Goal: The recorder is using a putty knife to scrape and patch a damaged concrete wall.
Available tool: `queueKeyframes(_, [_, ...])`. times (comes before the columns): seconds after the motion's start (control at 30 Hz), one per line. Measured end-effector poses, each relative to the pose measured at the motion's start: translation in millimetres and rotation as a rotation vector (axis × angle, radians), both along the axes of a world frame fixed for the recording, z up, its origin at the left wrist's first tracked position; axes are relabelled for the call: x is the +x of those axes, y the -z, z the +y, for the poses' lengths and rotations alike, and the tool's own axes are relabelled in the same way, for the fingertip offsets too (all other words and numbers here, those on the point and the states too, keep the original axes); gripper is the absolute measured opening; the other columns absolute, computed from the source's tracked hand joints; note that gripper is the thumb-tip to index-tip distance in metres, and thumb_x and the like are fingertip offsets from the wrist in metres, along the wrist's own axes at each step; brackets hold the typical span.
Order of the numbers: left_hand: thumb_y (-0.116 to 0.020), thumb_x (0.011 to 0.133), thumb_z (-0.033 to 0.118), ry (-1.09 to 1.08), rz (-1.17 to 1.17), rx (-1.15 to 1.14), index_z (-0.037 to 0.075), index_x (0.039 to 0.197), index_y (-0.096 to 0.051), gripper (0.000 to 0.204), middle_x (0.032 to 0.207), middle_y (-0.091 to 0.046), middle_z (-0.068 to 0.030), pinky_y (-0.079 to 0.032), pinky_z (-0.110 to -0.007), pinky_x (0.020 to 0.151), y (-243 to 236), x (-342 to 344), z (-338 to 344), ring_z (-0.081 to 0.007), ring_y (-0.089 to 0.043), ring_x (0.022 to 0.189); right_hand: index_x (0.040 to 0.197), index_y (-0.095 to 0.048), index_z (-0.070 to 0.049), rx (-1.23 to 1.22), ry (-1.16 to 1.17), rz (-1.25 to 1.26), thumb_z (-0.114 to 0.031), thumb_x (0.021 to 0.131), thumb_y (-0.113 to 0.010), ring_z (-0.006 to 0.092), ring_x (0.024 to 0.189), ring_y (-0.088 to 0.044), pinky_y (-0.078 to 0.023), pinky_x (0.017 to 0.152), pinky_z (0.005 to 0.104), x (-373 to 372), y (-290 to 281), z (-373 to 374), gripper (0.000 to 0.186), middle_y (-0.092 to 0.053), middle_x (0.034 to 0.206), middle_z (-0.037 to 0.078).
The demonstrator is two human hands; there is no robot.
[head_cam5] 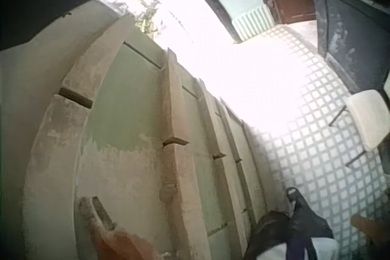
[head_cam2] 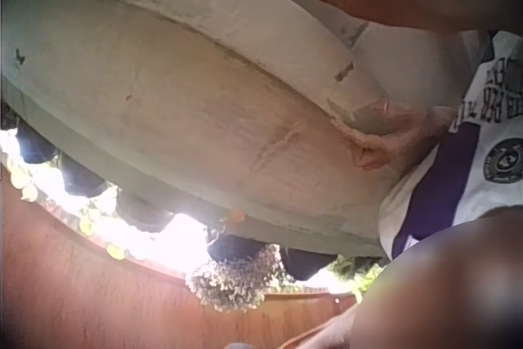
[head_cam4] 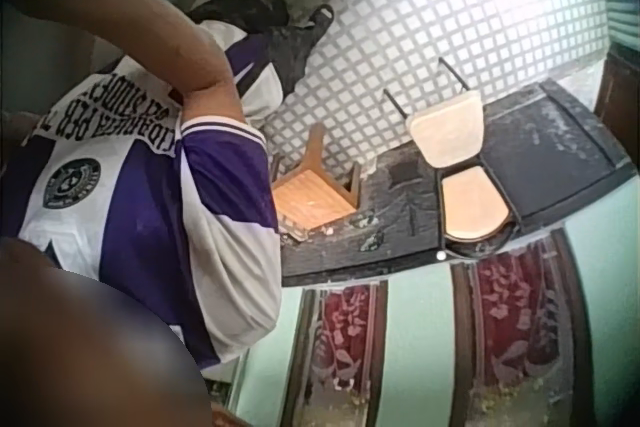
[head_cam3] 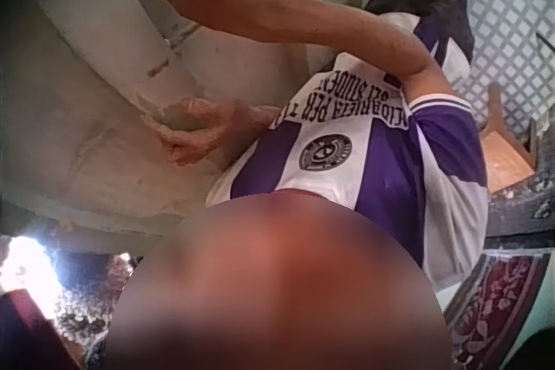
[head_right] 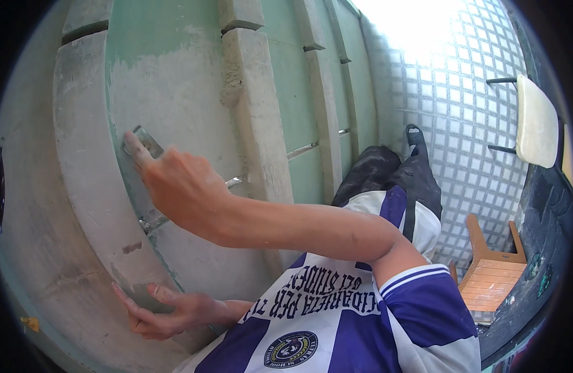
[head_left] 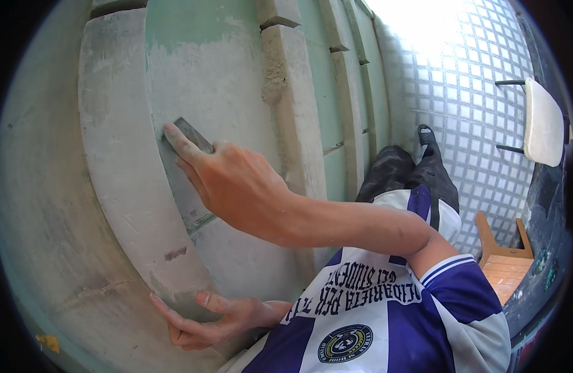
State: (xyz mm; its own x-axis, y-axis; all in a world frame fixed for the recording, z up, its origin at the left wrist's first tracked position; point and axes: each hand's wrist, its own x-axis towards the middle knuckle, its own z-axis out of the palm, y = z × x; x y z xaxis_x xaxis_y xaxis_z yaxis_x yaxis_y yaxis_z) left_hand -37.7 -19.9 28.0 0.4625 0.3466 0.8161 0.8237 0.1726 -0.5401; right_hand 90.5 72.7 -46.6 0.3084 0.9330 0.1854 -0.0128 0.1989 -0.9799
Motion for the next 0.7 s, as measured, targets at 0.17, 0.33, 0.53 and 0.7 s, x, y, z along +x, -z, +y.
queueKeyframes(0.17, [-0.038,0.098,0.063,0.022,-0.006,-0.009,0.018,0.13,-0.066,0.062,0.096,-0.055,-0.0078,-0.037,-0.042,0.088,1.6,-0.7,2.9,-0.0258,-0.054,0.092,0.143,-0.047,-0.005,0.007,0.047,0.104,-0.017,0.1,-0.053,0.0408,0.053,-0.061,-0.05,0.05,0.0463,10.2,-2.5,15.3,0.046,-0.058,0.061,0.024])
queueKeyframes(0.33, [-0.038,0.098,0.062,0.001,0.001,-0.011,0.017,0.13,-0.065,0.061,0.097,-0.055,-0.0083,-0.036,-0.042,0.09,-1.0,1.2,-0.6,-0.026,-0.053,0.093,0.148,-0.036,0.005,0.016,-0.056,0.037,-0.003,0.089,-0.052,0.0402,0.059,-0.065,-0.052,0.052,0.0467,5.2,-1.9,2.5,0.062,-0.062,0.07,0.026])
queueKeyframes(0.53, [-0.038,0.098,0.06,0.021,-0.017,-0.029,0.016,0.13,-0.066,0.06,0.096,-0.054,-0.0084,-0.036,-0.041,0.089,0.5,-0.5,0.2,-0.026,-0.053,0.094,0.144,-0.045,-0.007,0.006,0.006,0.172,-0.018,0.1,-0.053,0.0416,0.053,-0.06,-0.048,0.05,0.0475,8.0,0.0,11.7,0.046,-0.059,0.065,0.026])
queueKeyframes(0.7, [-0.039,0.098,0.059,0.026,0.001,-0.004,0.017,0.13,-0.066,0.059,0.095,-0.054,-0.0082,-0.036,-0.041,0.089,-1.4,-3.6,-0.2,-0.0259,-0.053,0.093,0.148,-0.035,0.004,0.001,-0.067,0.059,-0.008,0.092,-0.052,0.0413,0.059,-0.065,-0.052,0.052,0.0487,11.9,2.1,10.4,0.06,-0.062,0.069,0.025])
